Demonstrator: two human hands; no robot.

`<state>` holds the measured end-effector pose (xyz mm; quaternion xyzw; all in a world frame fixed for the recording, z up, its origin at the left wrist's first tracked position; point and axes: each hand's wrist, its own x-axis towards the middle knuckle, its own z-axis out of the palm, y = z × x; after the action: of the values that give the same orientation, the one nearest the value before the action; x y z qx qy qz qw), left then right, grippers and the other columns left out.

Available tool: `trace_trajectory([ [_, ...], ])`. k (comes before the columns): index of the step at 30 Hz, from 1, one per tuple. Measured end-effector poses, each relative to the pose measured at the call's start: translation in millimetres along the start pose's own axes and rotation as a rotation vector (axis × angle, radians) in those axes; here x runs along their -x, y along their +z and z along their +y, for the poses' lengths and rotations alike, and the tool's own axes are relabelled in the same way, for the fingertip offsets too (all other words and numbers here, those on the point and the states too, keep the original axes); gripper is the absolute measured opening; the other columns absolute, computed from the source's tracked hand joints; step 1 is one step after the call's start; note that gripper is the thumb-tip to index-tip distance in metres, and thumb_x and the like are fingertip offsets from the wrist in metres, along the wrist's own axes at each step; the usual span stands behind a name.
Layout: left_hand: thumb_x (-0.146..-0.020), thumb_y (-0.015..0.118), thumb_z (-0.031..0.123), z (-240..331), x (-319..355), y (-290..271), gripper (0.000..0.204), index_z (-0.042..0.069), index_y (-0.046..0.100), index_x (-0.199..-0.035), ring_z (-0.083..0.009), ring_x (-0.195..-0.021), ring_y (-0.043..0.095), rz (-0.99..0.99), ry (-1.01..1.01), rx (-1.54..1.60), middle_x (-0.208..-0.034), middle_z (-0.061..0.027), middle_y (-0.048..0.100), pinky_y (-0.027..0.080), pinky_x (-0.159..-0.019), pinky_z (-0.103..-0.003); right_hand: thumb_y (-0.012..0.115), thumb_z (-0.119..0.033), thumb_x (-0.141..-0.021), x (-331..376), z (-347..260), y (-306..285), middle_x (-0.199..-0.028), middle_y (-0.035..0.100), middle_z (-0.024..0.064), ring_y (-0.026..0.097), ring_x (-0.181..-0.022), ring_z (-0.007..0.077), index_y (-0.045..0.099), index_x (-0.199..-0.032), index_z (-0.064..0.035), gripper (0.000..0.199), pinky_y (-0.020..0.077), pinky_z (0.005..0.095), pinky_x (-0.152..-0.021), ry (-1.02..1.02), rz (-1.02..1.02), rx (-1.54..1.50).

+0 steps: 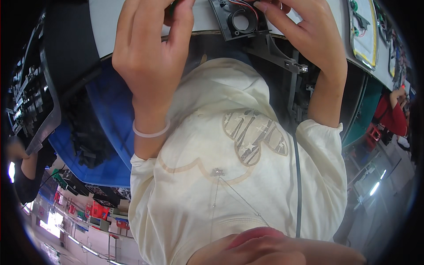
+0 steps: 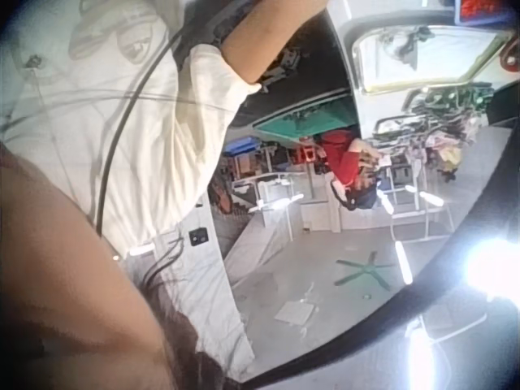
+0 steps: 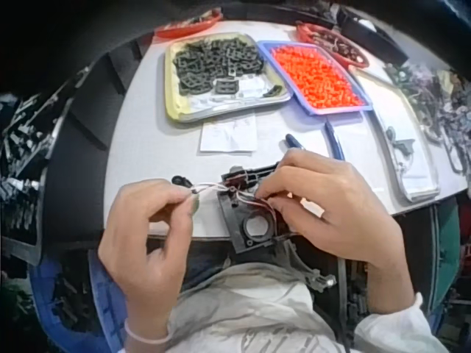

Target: Assembling internal electronic components including a speaker, circuit board, and buttons into a plastic housing.

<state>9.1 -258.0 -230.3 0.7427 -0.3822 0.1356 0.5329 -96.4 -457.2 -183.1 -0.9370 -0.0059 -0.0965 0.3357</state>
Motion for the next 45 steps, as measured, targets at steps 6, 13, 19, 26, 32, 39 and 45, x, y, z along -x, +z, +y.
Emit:
trace_trajectory([
  [6,-0.087,0.071,-0.007,10.1,-13.6,19.9,0.014,-0.005,0.067,-0.1,-0.0145,-0.086,0.067,0.079,-0.081,0.242,-0.094,-0.011,0.068,0.055,-0.074,-0.024,0.067,0.002,-0.085,-1.8,0.7,1.7,-0.087,0.065,0.012,0.065,-0.073,0.0235,0.069,-0.097,0.0014,0.013,0.0503,0.0327,-0.062,-0.012,0.02,-0.028],
  [13,-0.082,0.073,-0.012,12.9,-14.9,29.9,0.024,-0.002,0.066,-0.102,-0.0197,-0.09,0.068,0.062,0.096,0.305,-0.096,-0.012,0.069,0.056,-0.075,-0.028,0.067,-0.011,-0.097,-3.4,-11.1,3.1,-0.09,0.068,0.0086,0.066,-0.075,0.0096,0.063,-0.116,0.0035,0.024,0.0535,0.0216,-0.065,0.261,0.165,-0.524],
  [19,-0.079,0.073,-0.012,22.0,-7.6,33.4,0.03,0.002,0.065,-0.105,-0.0301,-0.09,0.068,-0.03,0.215,0.209,-0.1,-0.0141,0.07,0.055,-0.083,-0.036,0.069,-0.01,-0.096,-1.3,-12.1,-1.3,-0.095,0.07,0.0094,0.067,-0.078,0.0108,0.062,-0.118,0.0057,0.027,0.0563,0.0217,-0.067,0.395,0.11,-0.825],
  [26,-0.081,0.077,0.0,3.2,3.9,27.3,0.022,0.002,0.069,-0.101,-0.0335,-0.098,0.068,-0.244,0.289,0.064,-0.1,-0.0138,0.069,0.056,-0.086,-0.041,0.067,0.0,-0.093,4.3,-18.0,-0.4,-0.096,0.07,0.0088,0.067,-0.083,0.0115,0.064,-0.114,0.0067,0.023,0.0565,0.0235,-0.073,0.466,0.275,-0.611],
  [32,-0.076,0.081,0.004,3.1,8.1,25.1,0.02,0.003,0.072,-0.094,-0.034,-0.101,0.068,-0.301,0.247,0.063,-0.1,-0.0121,0.068,0.057,-0.086,-0.041,0.068,0.002,-0.088,7.4,-17.9,-7.2,-0.09,0.068,0.005,0.058,-0.071,0.005,0.065,-0.112,0.005,0.024,0.0452,0.018,-0.063,0.451,0.286,-0.337],
  [39,-0.076,0.082,0.008,-3.8,16.2,32.2,0.02,0.003,0.073,-0.093,-0.0329,-0.1,0.066,-0.216,0.303,0.031,-0.098,-0.0107,0.068,0.056,-0.085,-0.039,0.069,0.0,-0.086,9.1,-36.0,-8.9,-0.069,0.064,0.0005,0.05,-0.057,0.0031,0.07,-0.094,0.0054,0.009,0.0374,0.0208,-0.052,0.492,0.229,0.149],
  [45,-0.077,0.083,0.01,3.2,14.5,26.3,0.021,0.004,0.073,-0.094,-0.0329,-0.098,0.065,-0.293,0.245,-0.011,-0.098,-0.0104,0.067,0.055,-0.084,-0.04,0.07,-0.001,-0.088,13.5,-39.5,-20.5,-0.067,0.064,0.0008,0.053,-0.056,0.0036,0.07,-0.089,0.005,0.006,0.0391,0.0196,-0.051,0.539,0.08,0.084],
])
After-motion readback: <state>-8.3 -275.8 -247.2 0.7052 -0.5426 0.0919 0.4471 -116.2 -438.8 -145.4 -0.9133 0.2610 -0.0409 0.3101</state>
